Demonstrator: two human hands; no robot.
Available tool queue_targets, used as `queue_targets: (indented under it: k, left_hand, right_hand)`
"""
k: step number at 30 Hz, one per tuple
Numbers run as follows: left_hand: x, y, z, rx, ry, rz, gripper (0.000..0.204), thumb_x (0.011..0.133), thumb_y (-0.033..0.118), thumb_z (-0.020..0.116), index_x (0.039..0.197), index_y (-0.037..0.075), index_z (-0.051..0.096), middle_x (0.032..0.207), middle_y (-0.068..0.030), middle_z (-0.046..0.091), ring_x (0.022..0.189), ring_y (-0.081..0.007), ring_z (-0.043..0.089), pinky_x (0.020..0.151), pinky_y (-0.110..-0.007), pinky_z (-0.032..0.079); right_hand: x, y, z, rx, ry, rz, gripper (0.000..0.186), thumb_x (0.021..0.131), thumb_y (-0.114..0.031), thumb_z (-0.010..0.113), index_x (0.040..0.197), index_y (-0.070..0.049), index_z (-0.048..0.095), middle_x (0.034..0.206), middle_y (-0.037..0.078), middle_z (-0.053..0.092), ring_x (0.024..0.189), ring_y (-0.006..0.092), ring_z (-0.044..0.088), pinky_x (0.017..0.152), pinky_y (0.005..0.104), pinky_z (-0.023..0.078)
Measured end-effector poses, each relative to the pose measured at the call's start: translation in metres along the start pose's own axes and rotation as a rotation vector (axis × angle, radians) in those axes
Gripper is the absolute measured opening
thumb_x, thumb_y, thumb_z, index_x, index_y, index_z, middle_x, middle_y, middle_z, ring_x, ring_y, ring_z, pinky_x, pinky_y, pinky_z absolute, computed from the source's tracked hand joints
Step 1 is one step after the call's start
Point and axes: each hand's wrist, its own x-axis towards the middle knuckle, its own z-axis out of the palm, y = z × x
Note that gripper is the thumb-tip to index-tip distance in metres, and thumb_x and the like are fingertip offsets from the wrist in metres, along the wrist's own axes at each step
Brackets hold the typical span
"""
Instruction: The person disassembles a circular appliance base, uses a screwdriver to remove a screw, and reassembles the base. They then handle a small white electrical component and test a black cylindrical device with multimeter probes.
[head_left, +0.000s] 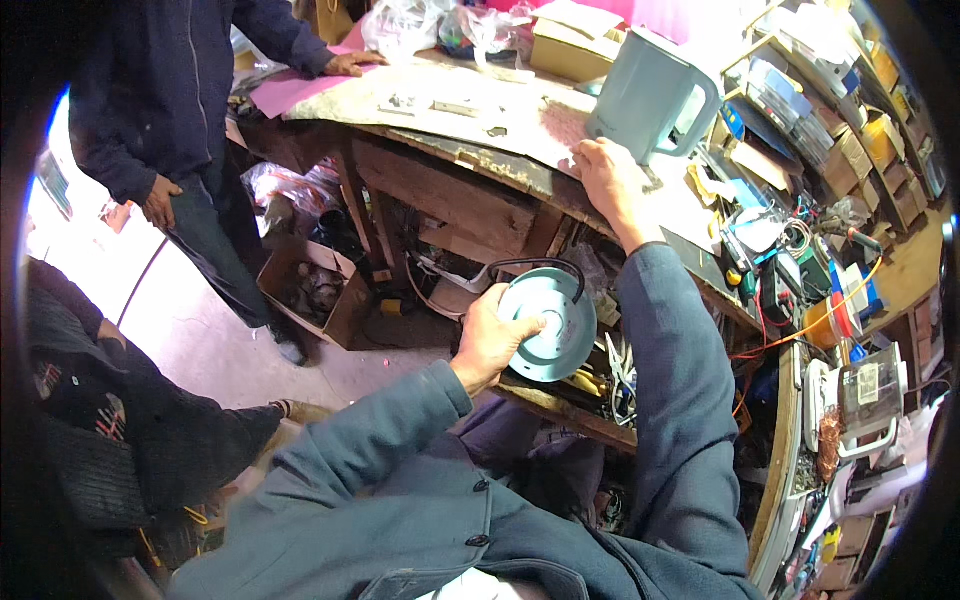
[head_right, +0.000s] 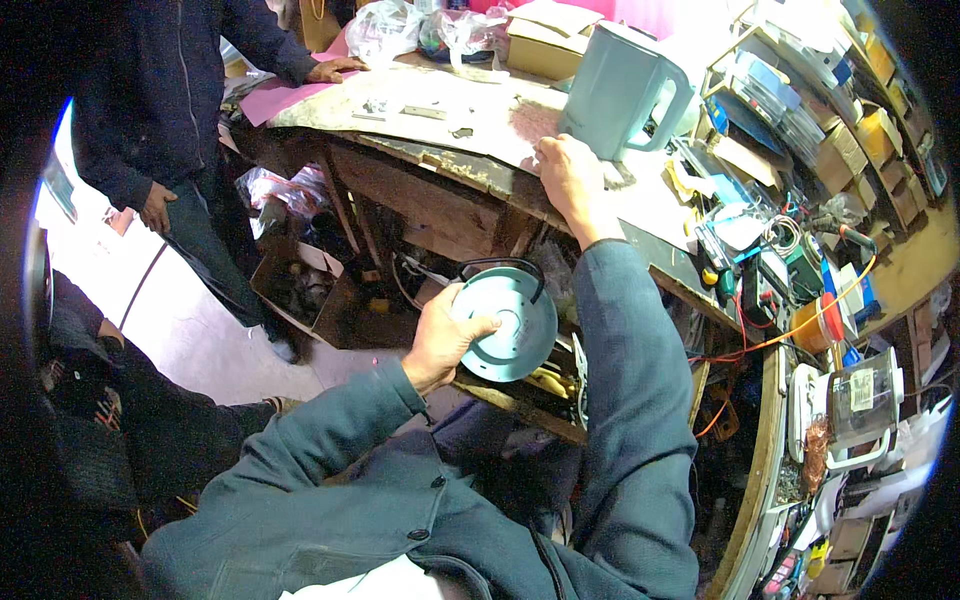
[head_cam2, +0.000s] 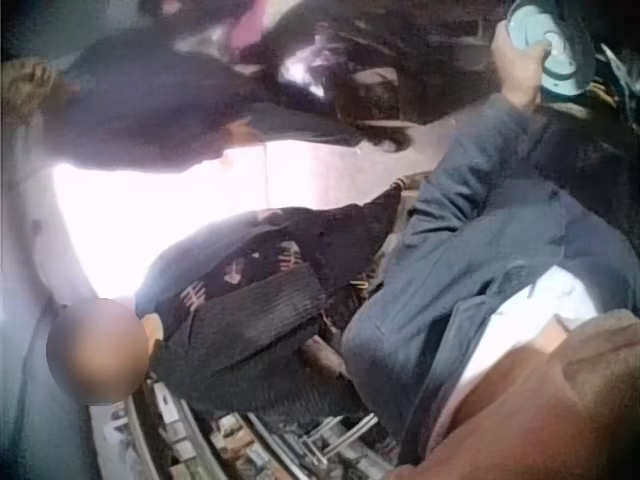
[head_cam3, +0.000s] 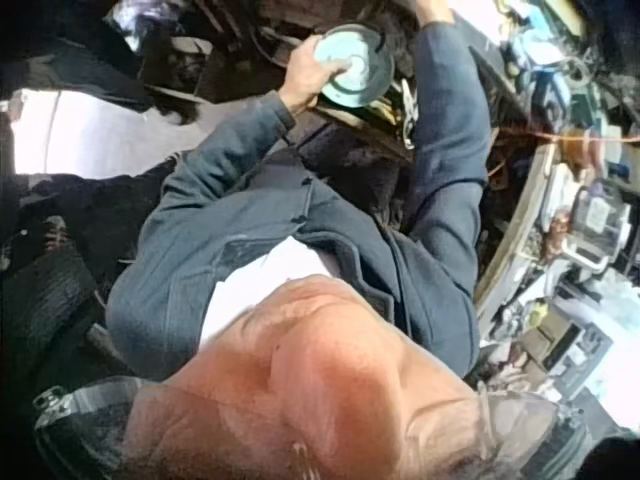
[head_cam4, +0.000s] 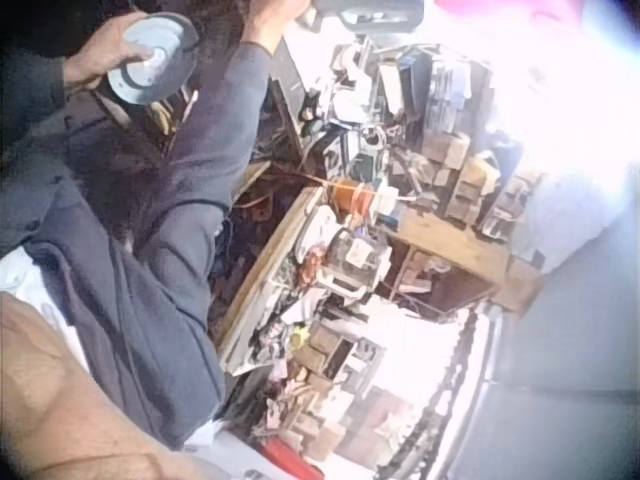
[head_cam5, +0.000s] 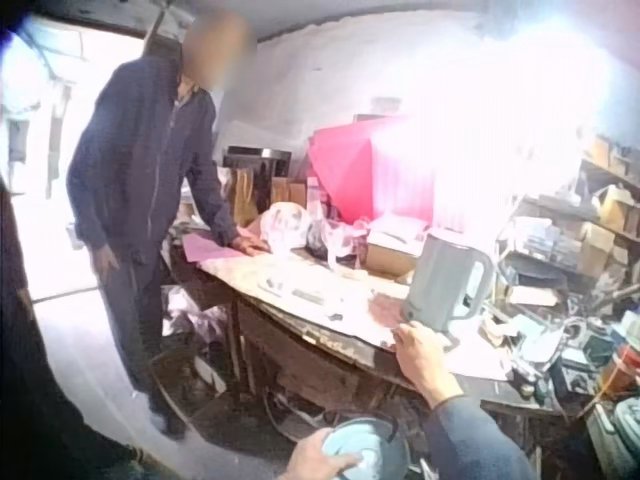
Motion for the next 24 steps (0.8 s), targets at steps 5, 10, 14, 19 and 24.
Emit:
queue_targets:
  k: [5,10,14,19,24]
  left_hand:
    - [0.003,-0.002,-0.002,0.102,0.014,0.007,0.043,0.081,-0.001,0.082,0.12,-0.004,0.063,0.11,-0.012,0.072,0.099,-0.0187,0.069,0.089,-0.034,0.059]
    - [0.002,0.004,-0.004,0.096,0.009,0.007,0.045,0.079,-0.002,0.082,0.12,-0.003,0.063,0.11,-0.0109,0.071,0.098,-0.0182,0.069,0.088,-0.034,0.059]
    - [0.0,0.008,0.001,-0.062,0.013,-0.004,0.039,0.079,-0.004,0.081,0.114,-0.003,0.063,0.104,-0.0103,0.071,0.091,-0.0159,0.069,0.083,-0.031,0.059]
    - [0.0,0.01,-0.002,-0.126,0.014,-0.033,0.043,0.079,-0.006,0.081,0.118,-0.004,0.063,0.109,-0.0115,0.073,0.095,-0.0165,0.071,0.086,-0.032,0.06]
    - [0.002,0.006,0.002,-0.15,-0.014,-0.038,0.043,0.079,-0.005,0.081,0.119,-0.003,0.063,0.11,-0.0112,0.072,0.096,-0.0165,0.07,0.087,-0.031,0.059]
  right_hand:
    - [0.019,0.007,0.009,-0.214,-0.107,-0.231,0.01,0.091,-0.012,0.064,0.088,-0.006,0.072,0.092,0.016,0.071,0.09,0.035,0.072,0.079,0.0465,0.058]
    - [0.028,0.0,0.012,-0.318,-0.219,-0.267,0.014,0.094,-0.012,0.064,0.087,-0.003,0.072,0.091,0.02,0.075,0.087,0.0358,0.075,0.077,0.0434,0.062]
    - [0.029,0.021,0.013,-0.184,-0.101,-0.139,0.02,0.092,-0.017,0.071,0.089,0.002,0.067,0.083,0.023,0.072,0.079,0.0377,0.074,0.071,0.0451,0.058]
    - [-0.011,0.002,-0.036,0.47,-0.079,0.273,0.017,0.093,-0.015,0.071,0.099,0.001,0.072,0.087,0.014,0.078,0.079,0.0197,0.076,0.073,0.0332,0.061]
    - [-0.114,-0.022,-0.068,0.771,-0.345,0.237,0.012,0.094,-0.01,0.068,0.101,0.0,0.071,0.089,0.008,0.075,0.08,0.0137,0.07,0.075,0.0294,0.058]
